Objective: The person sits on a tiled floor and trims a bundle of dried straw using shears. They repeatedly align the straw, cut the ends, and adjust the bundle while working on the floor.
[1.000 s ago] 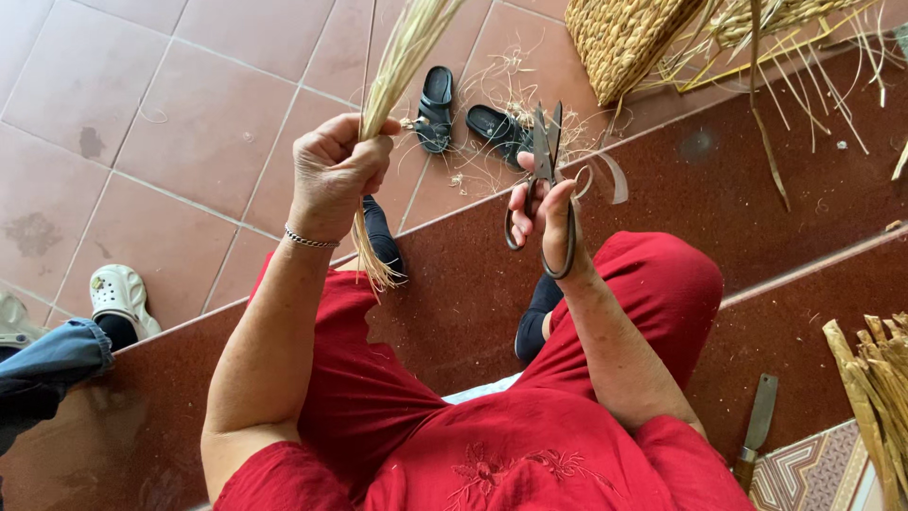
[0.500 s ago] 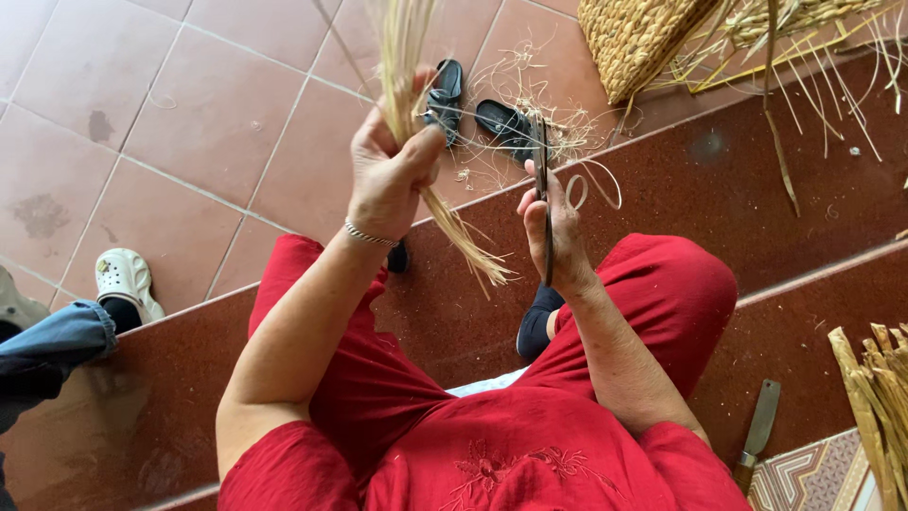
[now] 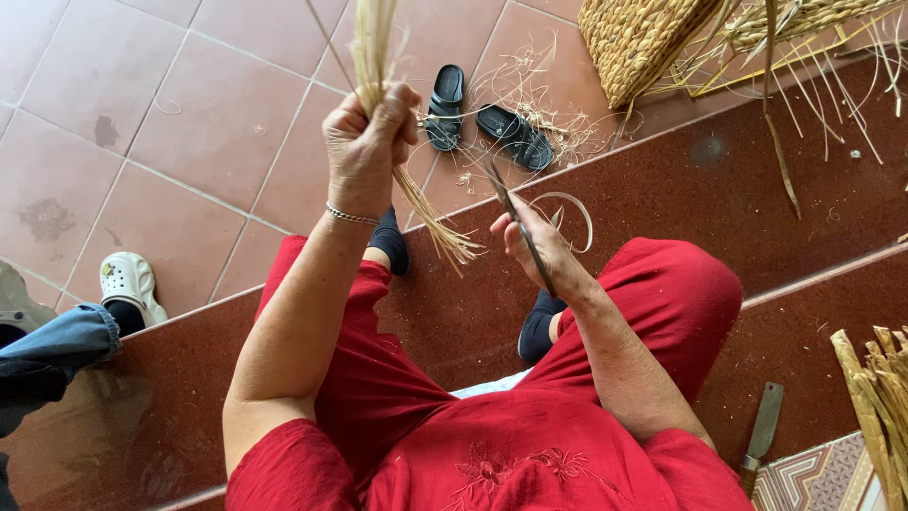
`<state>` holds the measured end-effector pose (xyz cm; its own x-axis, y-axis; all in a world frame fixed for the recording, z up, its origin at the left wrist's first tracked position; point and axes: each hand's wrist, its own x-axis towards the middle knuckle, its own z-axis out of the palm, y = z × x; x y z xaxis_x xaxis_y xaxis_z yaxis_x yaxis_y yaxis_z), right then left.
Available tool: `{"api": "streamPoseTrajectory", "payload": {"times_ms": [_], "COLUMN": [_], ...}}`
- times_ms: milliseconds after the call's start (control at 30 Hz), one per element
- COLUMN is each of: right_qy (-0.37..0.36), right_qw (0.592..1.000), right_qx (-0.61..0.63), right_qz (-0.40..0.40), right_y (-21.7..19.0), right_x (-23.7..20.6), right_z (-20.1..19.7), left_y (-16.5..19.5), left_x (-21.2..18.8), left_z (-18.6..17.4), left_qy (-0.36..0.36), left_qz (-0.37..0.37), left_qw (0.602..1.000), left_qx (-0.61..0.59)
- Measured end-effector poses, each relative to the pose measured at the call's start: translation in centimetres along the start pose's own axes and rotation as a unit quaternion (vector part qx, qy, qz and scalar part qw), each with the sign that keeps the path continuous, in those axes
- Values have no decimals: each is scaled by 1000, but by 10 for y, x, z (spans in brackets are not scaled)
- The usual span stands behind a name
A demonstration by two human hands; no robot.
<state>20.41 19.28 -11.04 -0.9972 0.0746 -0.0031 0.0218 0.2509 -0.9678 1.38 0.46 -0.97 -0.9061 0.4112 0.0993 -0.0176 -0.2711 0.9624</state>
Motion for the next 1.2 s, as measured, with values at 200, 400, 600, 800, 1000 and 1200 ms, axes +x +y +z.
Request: {"api": "streamPoseTrajectory", "payload": {"times_ms": [200, 400, 600, 800, 1000, 1200], "right_qy": [-73, -103, -52, -27, 9, 34], "right_qw": [996, 976, 971, 961, 958, 941], "right_qx": [41, 189, 233, 274, 285, 336], "right_qz": [30, -28, -5, 22, 17, 17], "right_y": [4, -2, -9, -10, -4, 5], "right_x": [-9, 0, 7, 5, 4, 2], "right_z": [5, -3, -11, -14, -11, -5], "left_y": [4, 4, 6, 9, 9, 9], "left_x": [7, 2, -11, -16, -16, -18], "left_z": [-14, -14, -11, -17, -24, -27], "left_qy": [16, -7, -83, -132, -164, -146], "left_qz": [38, 22, -9, -50, -73, -56], "left_qw": [999, 1000, 996, 990, 983, 987], "left_qx": [17, 18, 31, 5, 27, 37]}}
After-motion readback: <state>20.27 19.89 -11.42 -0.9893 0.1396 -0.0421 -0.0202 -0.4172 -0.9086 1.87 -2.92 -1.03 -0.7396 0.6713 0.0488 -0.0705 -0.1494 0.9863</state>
